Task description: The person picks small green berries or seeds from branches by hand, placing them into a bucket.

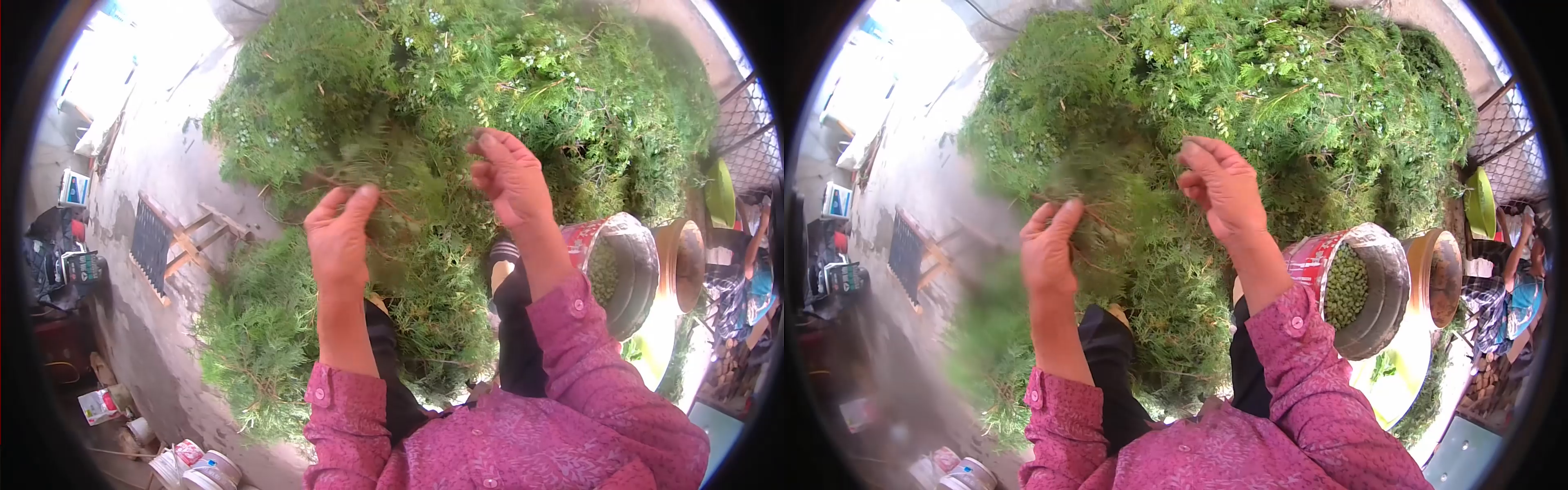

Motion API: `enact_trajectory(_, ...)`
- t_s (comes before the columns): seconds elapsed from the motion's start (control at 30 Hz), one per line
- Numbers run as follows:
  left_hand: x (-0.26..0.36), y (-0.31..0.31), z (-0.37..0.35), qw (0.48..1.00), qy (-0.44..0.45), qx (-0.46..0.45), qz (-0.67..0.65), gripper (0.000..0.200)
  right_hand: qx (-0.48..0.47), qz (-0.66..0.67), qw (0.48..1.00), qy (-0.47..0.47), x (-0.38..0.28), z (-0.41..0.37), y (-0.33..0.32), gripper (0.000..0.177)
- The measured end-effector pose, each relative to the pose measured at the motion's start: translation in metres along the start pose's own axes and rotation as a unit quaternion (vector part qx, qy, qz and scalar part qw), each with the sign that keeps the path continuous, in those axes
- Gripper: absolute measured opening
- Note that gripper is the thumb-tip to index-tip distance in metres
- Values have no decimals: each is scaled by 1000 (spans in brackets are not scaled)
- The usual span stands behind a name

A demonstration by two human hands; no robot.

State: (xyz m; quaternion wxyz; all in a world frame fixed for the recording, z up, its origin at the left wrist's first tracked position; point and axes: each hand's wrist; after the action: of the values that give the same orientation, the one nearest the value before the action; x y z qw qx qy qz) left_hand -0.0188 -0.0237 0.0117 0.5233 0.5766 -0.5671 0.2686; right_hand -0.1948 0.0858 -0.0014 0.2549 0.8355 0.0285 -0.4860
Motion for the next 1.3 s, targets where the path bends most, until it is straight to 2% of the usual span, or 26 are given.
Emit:
enact_trajectory(0.03, -2, -2, 5, 998, 20, 66, -3, 25, -2, 27, 1000, 6, -1, 2, -4, 18)
enact_trajectory(0.07, -5, -4, 9, 998, 24, 65, -3, 25, -3, 29, 1000, 5, -2, 2, -7, 18)
enact_trajectory(0.13, -6, -4, 14, 984, 17, 179, -21, 30, -102, -43, 991, 76, -4, -3, -6, 13)
enact_trajectory(0.17, -7, -2, 14, 985, 23, 169, -40, 28, -149, -69, 984, 71, 0, -11, -4, 15)
enact_trajectory(0.2, -7, -1, 12, 985, 25, 169, -39, 28, -150, -67, 984, 70, 4, -18, 0, 15)
enact_trajectory(0.27, -5, 2, 8, 988, 7, 144, -58, 26, -247, -204, 945, 66, 12, -27, 7, 25)
enact_trajectory(0.37, -1, 11, 2, 985, -27, 157, -63, 20, -194, -235, 950, 66, 20, -29, 13, 33)
enact_trajectory(0.5, -10, 20, -1, 989, -27, 123, -76, 19, -183, -239, 950, 84, 21, -29, 18, 35)
enact_trajectory(0.6, -14, 20, -1, 990, -29, 110, -87, 17, -168, -209, 961, 64, 27, -26, 15, 33)
enact_trajectory(0.67, -13, 20, 0, 990, -37, 111, -82, 17, -170, -148, 971, 76, 24, -26, 17, 26)
enact_trajectory(0.73, -9, 15, 4, 990, -43, 112, -76, 18, -180, -140, 968, 102, 18, -27, 14, 21)
enact_trajectory(0.8, -1, 5, 14, 972, -63, 210, -81, 15, -191, -132, 964, 128, 12, -27, 5, 16)
enact_trajectory(0.87, 4, 3, 18, 972, -53, 196, -117, 12, -201, -46, 967, 147, 7, -25, -5, 8)
enact_trajectory(0.93, 1, 8, 13, 965, -75, 222, -114, 11, -211, 5, 963, 166, 0, -32, 0, 10)
enact_trajectory(1.0, -7, 11, 12, 969, -79, 204, -112, 12, -211, -63, 960, 172, -2, -40, 11, 14)
enact_trajectory(1.07, -10, 15, 11, 971, -82, 191, -121, 34, -243, -72, 952, 174, 5, -43, 14, 11)
enact_trajectory(1.1, -10, 18, 8, 971, -81, 189, -121, 34, -234, -67, 952, 186, 15, -41, 14, 12)
enact_trajectory(1.17, -10, 27, 0, 985, -42, 140, -86, 12, -204, -74, 959, 183, 29, -36, 14, 19)
enact_trajectory(1.3, -17, 36, -11, 991, -26, 122, -57, 13, -147, -39, 971, 183, 32, -30, 17, 19)
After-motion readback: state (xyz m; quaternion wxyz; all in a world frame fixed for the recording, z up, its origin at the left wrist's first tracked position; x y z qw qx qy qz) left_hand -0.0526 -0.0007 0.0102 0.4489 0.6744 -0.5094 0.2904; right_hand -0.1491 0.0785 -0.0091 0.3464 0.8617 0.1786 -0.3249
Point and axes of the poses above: each hand's wrist, its own z-axis towards the middle knuckle, its own y-axis out of the palm, x = y × z, and after that the axes turned 13 degrees about x, right-handed
